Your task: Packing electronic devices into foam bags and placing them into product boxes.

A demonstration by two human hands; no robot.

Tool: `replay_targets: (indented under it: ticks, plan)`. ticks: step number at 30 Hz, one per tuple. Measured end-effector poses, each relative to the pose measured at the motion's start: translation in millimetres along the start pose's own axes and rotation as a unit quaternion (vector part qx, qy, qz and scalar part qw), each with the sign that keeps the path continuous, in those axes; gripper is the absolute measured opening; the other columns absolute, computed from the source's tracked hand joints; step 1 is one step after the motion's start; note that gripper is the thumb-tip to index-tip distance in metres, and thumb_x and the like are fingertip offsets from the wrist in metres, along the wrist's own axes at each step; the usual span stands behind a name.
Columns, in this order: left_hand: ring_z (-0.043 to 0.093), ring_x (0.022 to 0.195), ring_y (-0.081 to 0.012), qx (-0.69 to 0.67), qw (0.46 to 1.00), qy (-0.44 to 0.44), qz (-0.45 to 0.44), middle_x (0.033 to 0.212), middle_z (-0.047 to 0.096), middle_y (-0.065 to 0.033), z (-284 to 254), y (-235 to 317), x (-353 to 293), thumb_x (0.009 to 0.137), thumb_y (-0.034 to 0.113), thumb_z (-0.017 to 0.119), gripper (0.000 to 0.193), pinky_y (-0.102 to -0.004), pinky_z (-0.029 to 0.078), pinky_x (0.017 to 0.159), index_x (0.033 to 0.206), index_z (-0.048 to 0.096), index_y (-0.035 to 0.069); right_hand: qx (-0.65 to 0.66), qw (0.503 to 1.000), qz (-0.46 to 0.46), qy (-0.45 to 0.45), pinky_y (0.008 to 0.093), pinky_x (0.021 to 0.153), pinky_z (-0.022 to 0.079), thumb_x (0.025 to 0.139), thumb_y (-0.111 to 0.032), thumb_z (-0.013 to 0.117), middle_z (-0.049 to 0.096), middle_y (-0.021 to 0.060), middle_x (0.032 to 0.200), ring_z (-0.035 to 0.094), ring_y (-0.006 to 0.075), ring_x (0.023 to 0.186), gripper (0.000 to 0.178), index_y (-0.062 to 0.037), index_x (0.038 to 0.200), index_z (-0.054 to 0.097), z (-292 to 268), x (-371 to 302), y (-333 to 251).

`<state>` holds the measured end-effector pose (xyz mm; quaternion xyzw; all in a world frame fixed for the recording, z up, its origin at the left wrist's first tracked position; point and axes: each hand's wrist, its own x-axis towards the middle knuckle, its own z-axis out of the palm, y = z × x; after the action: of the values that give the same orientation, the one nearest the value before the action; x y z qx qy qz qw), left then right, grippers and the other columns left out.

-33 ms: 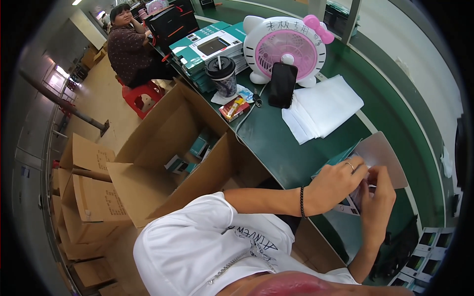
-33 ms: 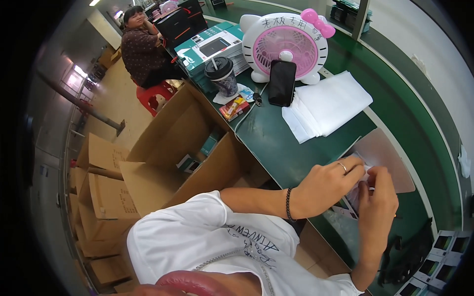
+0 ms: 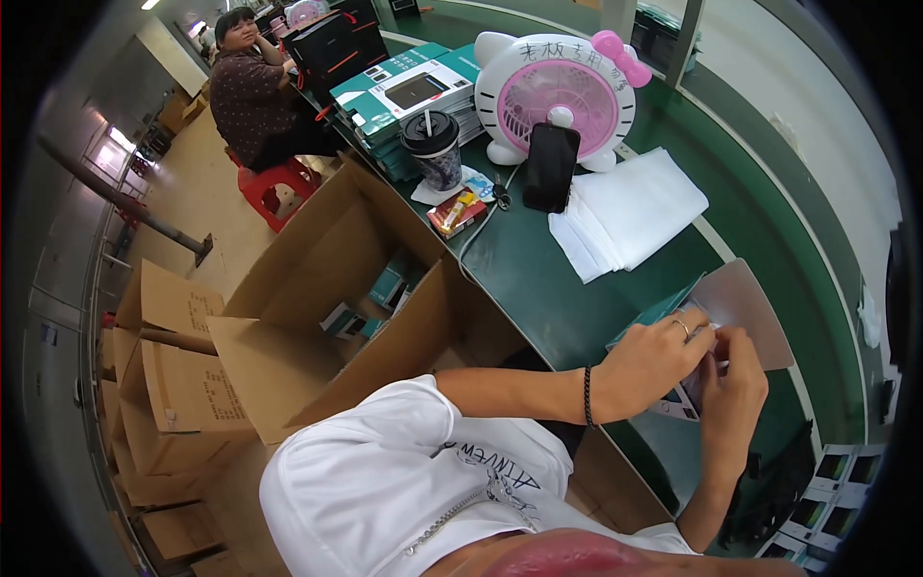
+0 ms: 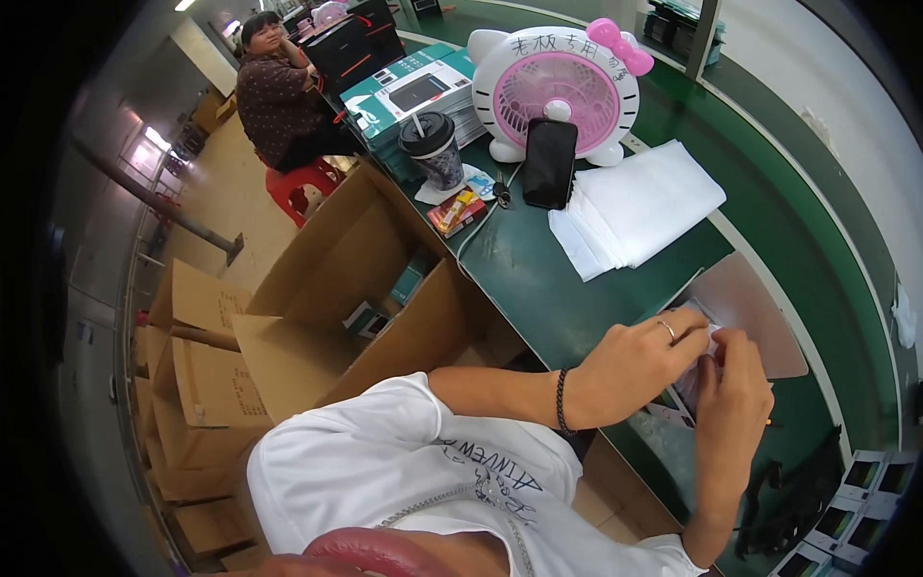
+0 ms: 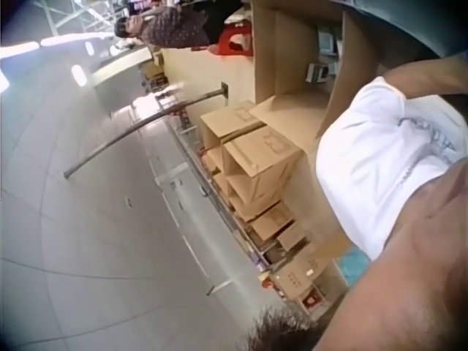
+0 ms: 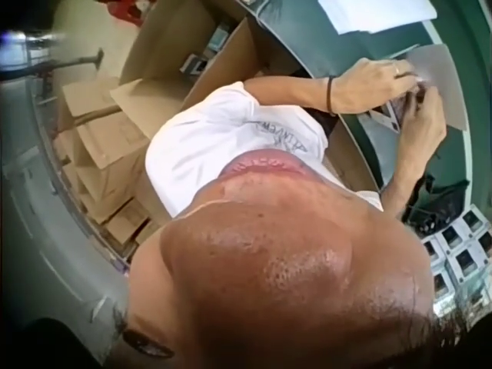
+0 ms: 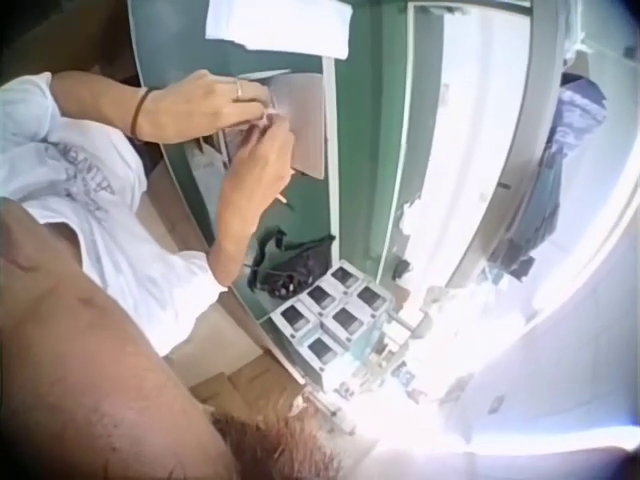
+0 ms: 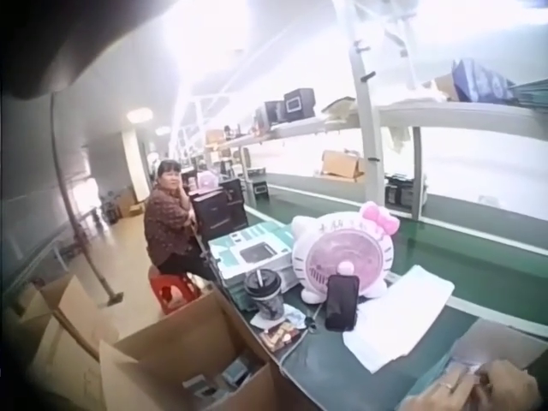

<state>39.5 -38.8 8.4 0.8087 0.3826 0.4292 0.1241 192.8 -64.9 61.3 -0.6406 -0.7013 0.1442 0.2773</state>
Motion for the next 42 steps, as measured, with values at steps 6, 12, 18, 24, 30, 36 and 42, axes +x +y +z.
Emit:
replay_targets:
  ticks: [6,12,18,24,30,36,42]
  plan:
    - [0.057,0.127,-0.0378,0.051,0.997,-0.005,0.061,0.128,0.059,-0.0196,5,1,-14,0.087,0.008,0.066,0.030,-0.0389,0.055,0.098,0.114,0.065,-0.005,-0.154,0.980,-0.108,0.065,0.0447,0.078,0.050,0.083,0.006,0.066,0.061,0.0155,0.097,0.062,0.0343,0.087,0.017,0.0013,0.099,0.066,5,-2,-18]
    - [0.037,0.146,-0.0465,0.088,0.990,-0.018,0.109,0.153,0.042,-0.0317,25,4,-19,0.081,0.047,0.076,0.074,-0.0517,0.032,0.121,0.124,0.060,-0.010,0.041,0.994,-0.092,-0.028,0.0417,0.071,0.053,0.086,0.011,0.061,0.064,0.0209,0.091,0.068,0.0354,0.082,0.020,0.0036,0.105,0.060,-24,-5,-8]
    - [0.039,0.145,-0.0462,0.120,0.989,-0.028,0.082,0.154,0.039,-0.0354,39,12,-28,0.078,0.062,0.072,0.101,-0.0510,0.028,0.122,0.139,0.046,-0.014,-0.023,0.997,-0.069,-0.027,0.0387,0.064,0.053,0.087,0.010,0.060,0.066,0.0219,0.091,0.069,0.0374,0.074,0.019,0.0019,0.100,0.049,-15,0,-2]
    - [0.039,0.145,-0.0438,0.101,0.988,-0.055,0.103,0.155,0.039,-0.0329,32,13,-28,0.073,0.057,0.077,0.108,-0.0515,0.029,0.122,0.146,0.041,-0.014,0.013,0.995,-0.076,-0.066,0.0396,0.071,0.053,0.090,0.006,0.060,0.067,0.0238,0.094,0.069,0.0412,0.084,0.016,0.0030,0.104,0.052,-38,-17,-3]
    - [0.051,0.135,-0.0355,0.191,0.975,-0.083,0.082,0.143,0.054,-0.0224,18,6,-13,0.068,0.061,0.079,0.104,-0.0594,0.034,0.115,0.141,0.050,-0.008,0.064,0.975,-0.011,0.212,0.0272,0.086,0.051,0.102,-0.017,0.066,0.071,0.0069,0.096,0.065,0.0136,0.091,0.019,0.0018,0.104,0.066,-93,11,52]
    - [0.053,0.132,-0.0367,0.193,0.969,-0.047,0.148,0.142,0.056,-0.0212,36,7,-11,0.075,0.062,0.077,0.090,-0.0582,0.038,0.112,0.136,0.058,-0.002,-0.086,0.966,0.118,0.212,0.0314,0.069,0.056,0.090,-0.011,0.069,0.073,0.0086,0.083,0.071,0.0167,0.077,0.017,0.0024,0.101,0.072,-84,25,184]
    - [0.054,0.132,-0.0376,0.204,0.966,-0.063,0.143,0.141,0.056,-0.0216,25,13,-19,0.079,0.057,0.077,0.082,-0.0551,0.042,0.110,0.134,0.059,-0.001,-0.168,0.969,0.178,-0.008,0.0375,0.072,0.057,0.081,-0.018,0.081,0.074,0.0152,0.087,0.073,0.0277,0.078,0.029,-0.0023,0.103,0.072,-10,27,221]
